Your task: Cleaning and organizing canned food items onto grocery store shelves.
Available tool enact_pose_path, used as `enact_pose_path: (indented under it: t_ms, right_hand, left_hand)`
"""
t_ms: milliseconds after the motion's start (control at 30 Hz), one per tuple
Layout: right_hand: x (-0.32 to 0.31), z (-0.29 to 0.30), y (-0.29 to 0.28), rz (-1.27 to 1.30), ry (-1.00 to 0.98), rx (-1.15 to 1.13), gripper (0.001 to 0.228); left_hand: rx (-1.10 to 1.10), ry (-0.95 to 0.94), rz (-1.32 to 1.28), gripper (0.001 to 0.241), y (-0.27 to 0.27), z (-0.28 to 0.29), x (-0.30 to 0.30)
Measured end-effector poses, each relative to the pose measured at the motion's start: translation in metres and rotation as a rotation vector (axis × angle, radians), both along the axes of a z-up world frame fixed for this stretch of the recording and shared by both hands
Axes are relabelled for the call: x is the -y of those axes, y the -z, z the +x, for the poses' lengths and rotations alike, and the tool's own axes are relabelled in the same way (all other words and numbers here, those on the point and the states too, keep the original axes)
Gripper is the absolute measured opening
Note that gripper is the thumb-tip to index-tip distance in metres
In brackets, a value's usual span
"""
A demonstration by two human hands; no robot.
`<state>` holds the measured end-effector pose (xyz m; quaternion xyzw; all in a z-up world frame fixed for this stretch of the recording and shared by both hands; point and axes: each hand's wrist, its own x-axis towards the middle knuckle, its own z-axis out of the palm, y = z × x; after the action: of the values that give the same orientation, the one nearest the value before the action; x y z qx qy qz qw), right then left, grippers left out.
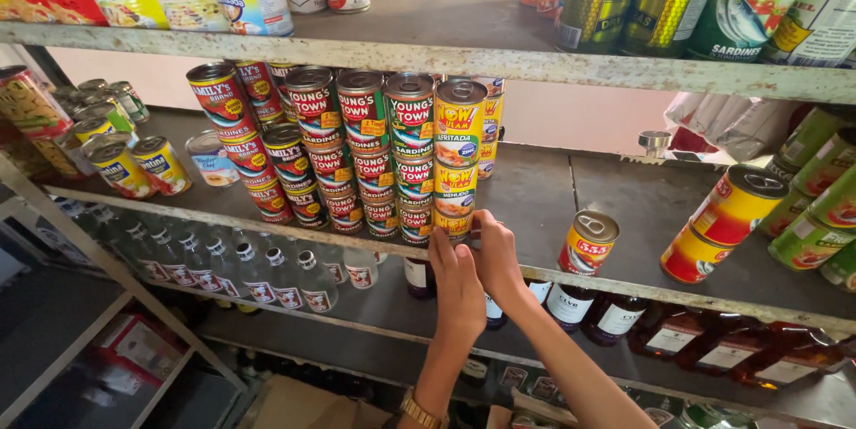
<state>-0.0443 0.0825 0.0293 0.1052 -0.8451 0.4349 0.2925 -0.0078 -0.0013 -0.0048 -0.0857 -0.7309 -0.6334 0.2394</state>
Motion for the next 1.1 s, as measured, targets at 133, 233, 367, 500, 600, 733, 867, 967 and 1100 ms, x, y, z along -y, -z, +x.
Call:
enact_pose_path:
  t_ms: [133, 233, 367, 500, 600, 733, 867, 967, 1100]
  right_hand:
    - [0.005, 0.01, -0.014, -0.135, -0.014, 0.129, 0.04]
    - [-0.011, 0.002, -0.006, -0.232, -0.073, 0.256, 0.04]
    - [-0.059, -0.052, 0.043, -0.562, -0.085, 0.274, 0.039]
    - [-0.094, -0.095, 0.064, -0.843, 0.102, 0.255, 0.032]
    - [-0.112, -0.103, 0.069, -0.037, 0.321, -0.075, 0.034]
    - [-0.119, -0.102, 0.052, -0.08, 0.337, -0.089, 0.028]
    - [-0.123, -0.118, 0.034, -0.125, 0.305, 0.033, 0.027]
    - [-0.114, -0.142, 0.019, -0.153, 0.248, 0.028, 0.042]
    - [-0.102, -0.208, 0.024, -0.053, 0.104, -0.378, 0.062]
  left_hand:
    - [-0.082, -0.005, 0.024, 0.077, -0.009, 0.012, 0.001]
    - [-0.119, -0.092, 0.061, 0.067, -0.023, 0.038, -0.009]
    - [-0.177, -0.001, 0.054, 0.056, -0.015, 0.04, -0.047]
    - [-0.063, 0.056, 0.072, 0.073, -0.008, -0.015, -0.082]
    - [-0.027, 0.029, 0.087, 0.079, -0.006, -0.062, -0.103]
    - [0.116, 0.039, 0.201, 0.078, -0.014, -0.107, -0.117]
    - [0.009, -0.14, 0.179, 0.074, -0.006, -0.153, -0.123]
    - [-0.06, -0.222, 0.235, 0.071, -0.007, -0.186, -0.123]
    - [0.061, -0.27, 0.315, 0.062, 0.012, -0.246, -0.122]
